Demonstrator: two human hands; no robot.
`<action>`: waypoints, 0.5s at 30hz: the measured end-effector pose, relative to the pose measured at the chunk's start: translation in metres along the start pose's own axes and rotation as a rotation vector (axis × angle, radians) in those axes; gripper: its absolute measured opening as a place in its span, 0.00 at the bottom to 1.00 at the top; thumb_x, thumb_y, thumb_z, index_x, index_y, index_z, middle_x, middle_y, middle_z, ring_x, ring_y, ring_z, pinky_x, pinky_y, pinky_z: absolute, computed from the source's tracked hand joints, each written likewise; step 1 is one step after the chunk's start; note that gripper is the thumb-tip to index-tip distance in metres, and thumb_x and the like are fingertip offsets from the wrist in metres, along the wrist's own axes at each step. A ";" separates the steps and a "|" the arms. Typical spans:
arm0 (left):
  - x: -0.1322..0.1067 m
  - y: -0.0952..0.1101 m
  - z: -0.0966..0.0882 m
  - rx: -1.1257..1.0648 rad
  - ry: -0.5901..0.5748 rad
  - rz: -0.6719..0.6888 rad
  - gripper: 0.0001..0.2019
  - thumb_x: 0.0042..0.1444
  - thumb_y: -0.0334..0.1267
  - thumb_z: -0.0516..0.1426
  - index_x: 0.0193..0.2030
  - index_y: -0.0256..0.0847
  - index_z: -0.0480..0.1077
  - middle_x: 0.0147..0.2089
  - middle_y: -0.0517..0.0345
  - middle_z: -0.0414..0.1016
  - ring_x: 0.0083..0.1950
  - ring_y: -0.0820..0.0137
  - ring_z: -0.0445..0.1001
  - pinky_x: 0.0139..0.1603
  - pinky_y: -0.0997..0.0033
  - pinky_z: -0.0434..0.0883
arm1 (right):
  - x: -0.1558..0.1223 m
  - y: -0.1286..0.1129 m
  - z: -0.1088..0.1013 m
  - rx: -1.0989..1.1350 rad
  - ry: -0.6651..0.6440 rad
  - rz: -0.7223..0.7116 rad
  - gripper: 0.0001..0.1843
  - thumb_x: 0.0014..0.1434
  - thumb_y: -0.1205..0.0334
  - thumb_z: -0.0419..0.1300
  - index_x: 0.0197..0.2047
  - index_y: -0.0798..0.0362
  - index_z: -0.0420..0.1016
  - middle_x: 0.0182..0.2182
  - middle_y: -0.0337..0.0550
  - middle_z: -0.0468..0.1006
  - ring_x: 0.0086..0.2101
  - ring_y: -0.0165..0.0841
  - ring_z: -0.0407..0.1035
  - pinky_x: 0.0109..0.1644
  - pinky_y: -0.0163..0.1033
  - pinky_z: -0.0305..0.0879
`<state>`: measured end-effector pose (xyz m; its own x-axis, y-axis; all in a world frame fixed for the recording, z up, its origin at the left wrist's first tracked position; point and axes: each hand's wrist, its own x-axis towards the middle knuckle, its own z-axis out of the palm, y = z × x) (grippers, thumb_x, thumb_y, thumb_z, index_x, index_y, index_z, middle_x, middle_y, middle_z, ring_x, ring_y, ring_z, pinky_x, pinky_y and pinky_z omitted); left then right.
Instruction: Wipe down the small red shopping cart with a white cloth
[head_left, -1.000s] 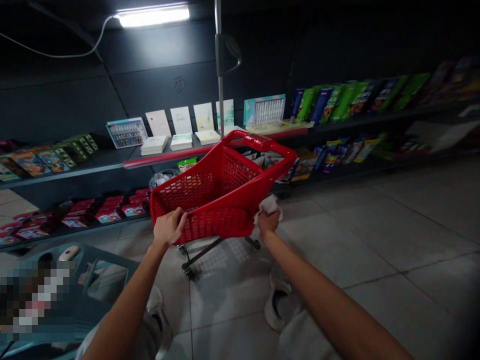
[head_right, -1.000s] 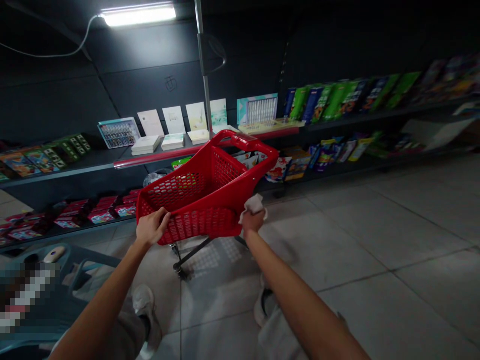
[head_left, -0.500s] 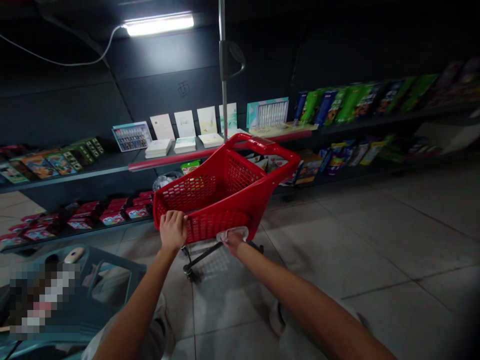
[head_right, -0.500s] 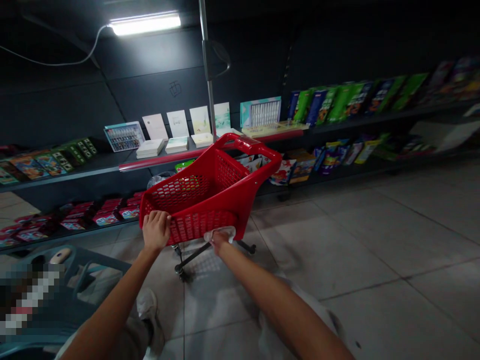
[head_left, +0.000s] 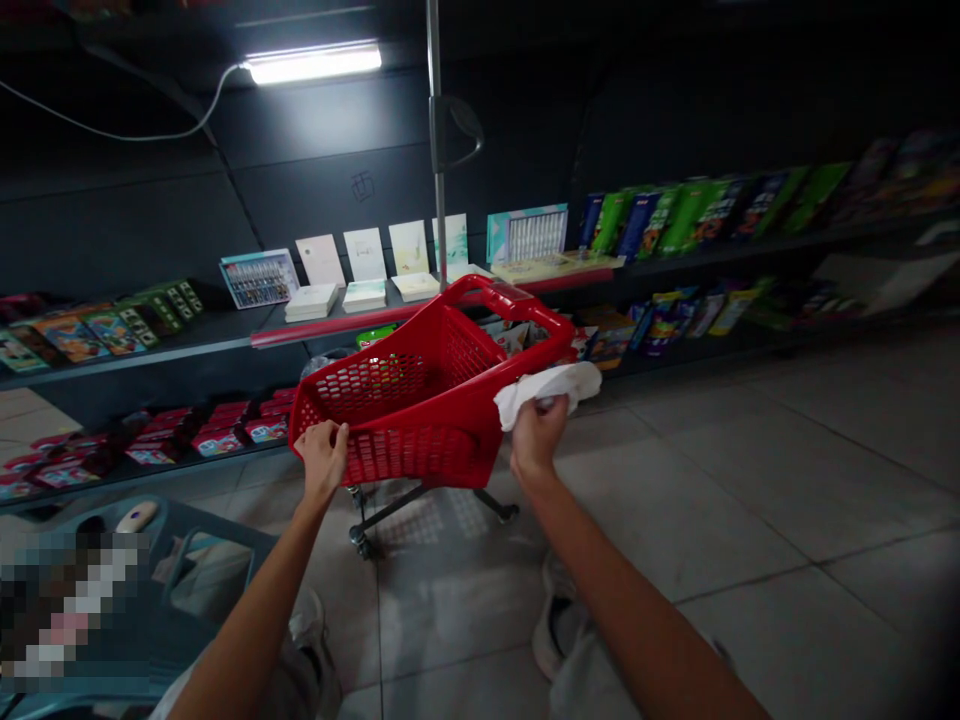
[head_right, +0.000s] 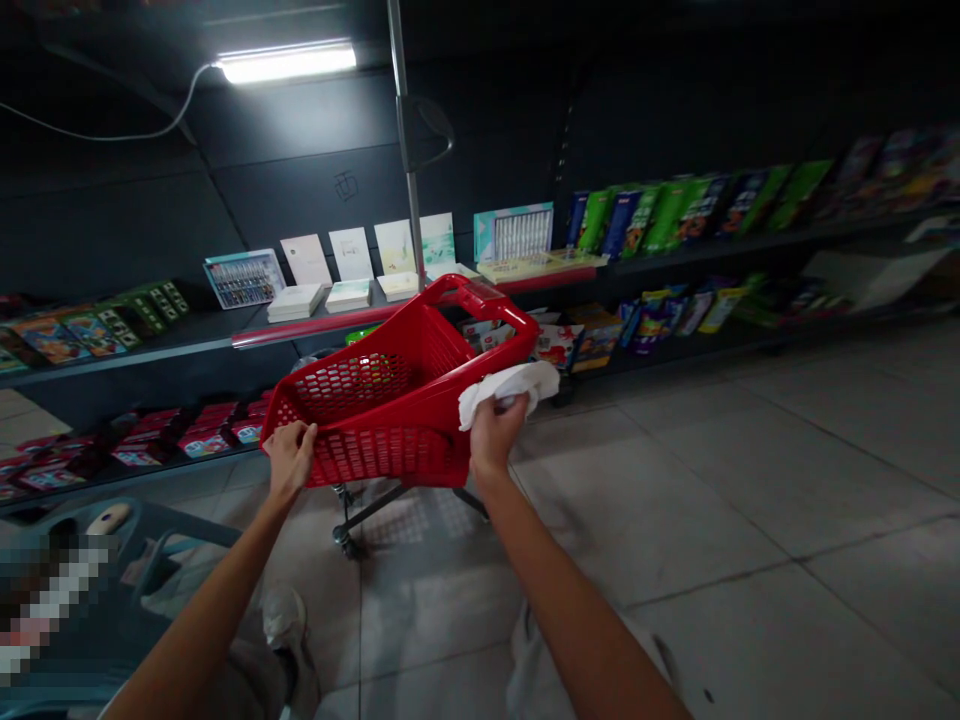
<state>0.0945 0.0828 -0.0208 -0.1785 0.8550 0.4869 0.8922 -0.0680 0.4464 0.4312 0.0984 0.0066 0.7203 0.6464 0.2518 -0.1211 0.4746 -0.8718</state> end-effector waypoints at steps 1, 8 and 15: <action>0.003 -0.002 -0.001 -0.005 0.003 -0.006 0.15 0.67 0.47 0.48 0.31 0.44 0.64 0.38 0.54 0.75 0.50 0.60 0.70 0.61 0.54 0.58 | 0.004 -0.005 -0.001 -0.047 0.009 -0.061 0.23 0.52 0.59 0.60 0.51 0.53 0.68 0.47 0.45 0.77 0.46 0.33 0.72 0.56 0.43 0.67; 0.020 -0.014 -0.004 -0.023 -0.008 -0.060 0.16 0.64 0.49 0.49 0.29 0.44 0.64 0.35 0.55 0.75 0.47 0.60 0.71 0.62 0.52 0.57 | 0.010 -0.010 -0.004 -0.052 -0.018 -0.033 0.23 0.50 0.58 0.60 0.50 0.54 0.69 0.42 0.44 0.78 0.40 0.33 0.72 0.53 0.42 0.69; 0.032 -0.027 -0.008 0.051 0.020 -0.122 0.17 0.60 0.52 0.52 0.26 0.43 0.64 0.33 0.55 0.74 0.48 0.59 0.71 0.61 0.53 0.59 | -0.001 0.009 -0.002 0.315 -0.040 0.398 0.17 0.49 0.56 0.62 0.42 0.49 0.67 0.37 0.34 0.77 0.35 0.28 0.73 0.40 0.36 0.72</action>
<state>0.0620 0.1078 -0.0116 -0.2944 0.8449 0.4467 0.8835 0.0624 0.4642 0.4305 0.1007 -0.0018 0.5508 0.8330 -0.0526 -0.5850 0.3403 -0.7362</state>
